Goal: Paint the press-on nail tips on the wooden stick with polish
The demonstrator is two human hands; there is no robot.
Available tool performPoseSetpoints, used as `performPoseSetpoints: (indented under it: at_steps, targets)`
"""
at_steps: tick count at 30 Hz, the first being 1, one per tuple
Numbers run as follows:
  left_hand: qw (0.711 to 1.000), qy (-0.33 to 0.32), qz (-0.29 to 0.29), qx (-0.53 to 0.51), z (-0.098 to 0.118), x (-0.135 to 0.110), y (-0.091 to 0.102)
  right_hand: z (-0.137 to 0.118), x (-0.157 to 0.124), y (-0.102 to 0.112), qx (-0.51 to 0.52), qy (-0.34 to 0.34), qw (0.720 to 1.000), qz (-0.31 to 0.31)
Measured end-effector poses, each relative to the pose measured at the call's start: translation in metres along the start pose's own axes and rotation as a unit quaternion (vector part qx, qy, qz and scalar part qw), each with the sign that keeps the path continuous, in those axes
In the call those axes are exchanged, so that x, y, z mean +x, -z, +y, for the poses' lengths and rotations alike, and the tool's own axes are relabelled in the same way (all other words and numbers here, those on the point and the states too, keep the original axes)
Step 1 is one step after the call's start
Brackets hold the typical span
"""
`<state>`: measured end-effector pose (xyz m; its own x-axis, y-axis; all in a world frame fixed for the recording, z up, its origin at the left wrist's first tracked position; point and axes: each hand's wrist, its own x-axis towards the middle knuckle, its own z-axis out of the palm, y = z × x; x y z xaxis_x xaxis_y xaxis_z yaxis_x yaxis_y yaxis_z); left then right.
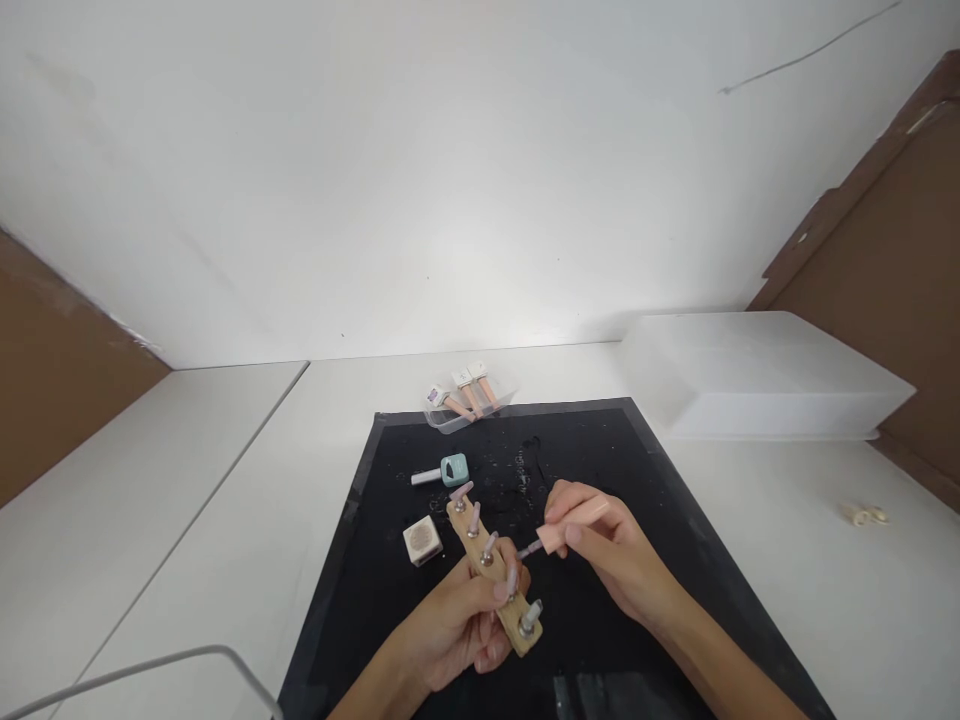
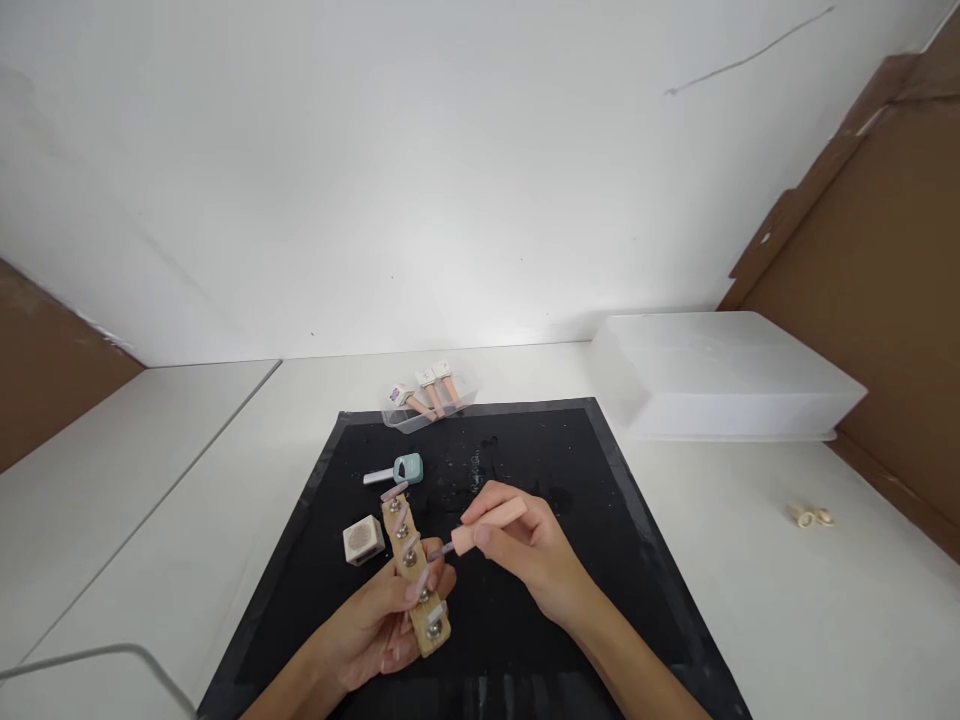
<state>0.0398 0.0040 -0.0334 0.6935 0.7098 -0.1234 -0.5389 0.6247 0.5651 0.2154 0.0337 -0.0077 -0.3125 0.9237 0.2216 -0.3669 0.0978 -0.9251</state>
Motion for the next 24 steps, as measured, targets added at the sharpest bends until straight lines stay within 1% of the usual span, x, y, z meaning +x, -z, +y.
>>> performPoseSetpoints:
  at_steps: [2,4,6,8,10,11,14,16,18,21,22,23,24]
  targets:
    - [1.0,0.008,0.012,0.006,0.0,0.0,-0.002,-0.001,-0.001,0.0,0.006,-0.013,0.999,-0.044]
    - [1.0,0.016,0.024,0.012,0.0,-0.001,-0.003,-0.002,-0.001,0.001,0.001,-0.02,0.997,-0.069]
    - [0.999,0.017,0.034,0.02,0.001,-0.001,-0.004,-0.003,0.0,0.001,0.0,-0.025,0.998,-0.049]
    - [0.998,0.017,0.041,0.033,0.001,-0.001,-0.004,-0.004,0.001,0.001,0.006,-0.033,0.999,-0.001]
    - [0.997,0.017,0.047,0.052,0.002,-0.001,-0.005,-0.006,0.002,0.0,0.017,-0.038,0.999,0.025]
    - [0.996,0.019,0.05,0.065,0.002,-0.001,-0.006,-0.007,0.002,0.0,0.024,-0.035,0.999,0.017]
    - [0.991,0.02,0.068,0.113,0.003,-0.002,-0.009,-0.007,0.002,-0.001,0.028,-0.017,0.998,-0.057]
    - [0.986,0.019,0.079,0.144,0.004,-0.003,-0.011,-0.005,0.002,-0.002,0.012,-0.006,0.996,-0.083]
    - [0.983,0.02,0.083,0.161,0.005,-0.003,-0.013,-0.002,0.002,-0.002,-0.002,-0.005,0.998,-0.065]
    - [0.982,0.016,0.086,0.168,0.005,-0.003,-0.014,-0.001,0.003,-0.003,0.011,-0.015,1.0,0.003]
    - [0.981,0.014,0.087,0.172,0.005,-0.003,-0.014,-0.001,0.003,-0.003,0.021,-0.02,0.999,0.015]
    - [0.98,0.012,0.089,0.177,0.005,-0.004,-0.013,-0.002,0.002,-0.003,0.03,-0.026,0.999,0.014]
    - [0.979,0.01,0.091,0.183,0.005,-0.004,-0.013,-0.002,0.002,-0.003,0.036,-0.03,0.999,-0.001]
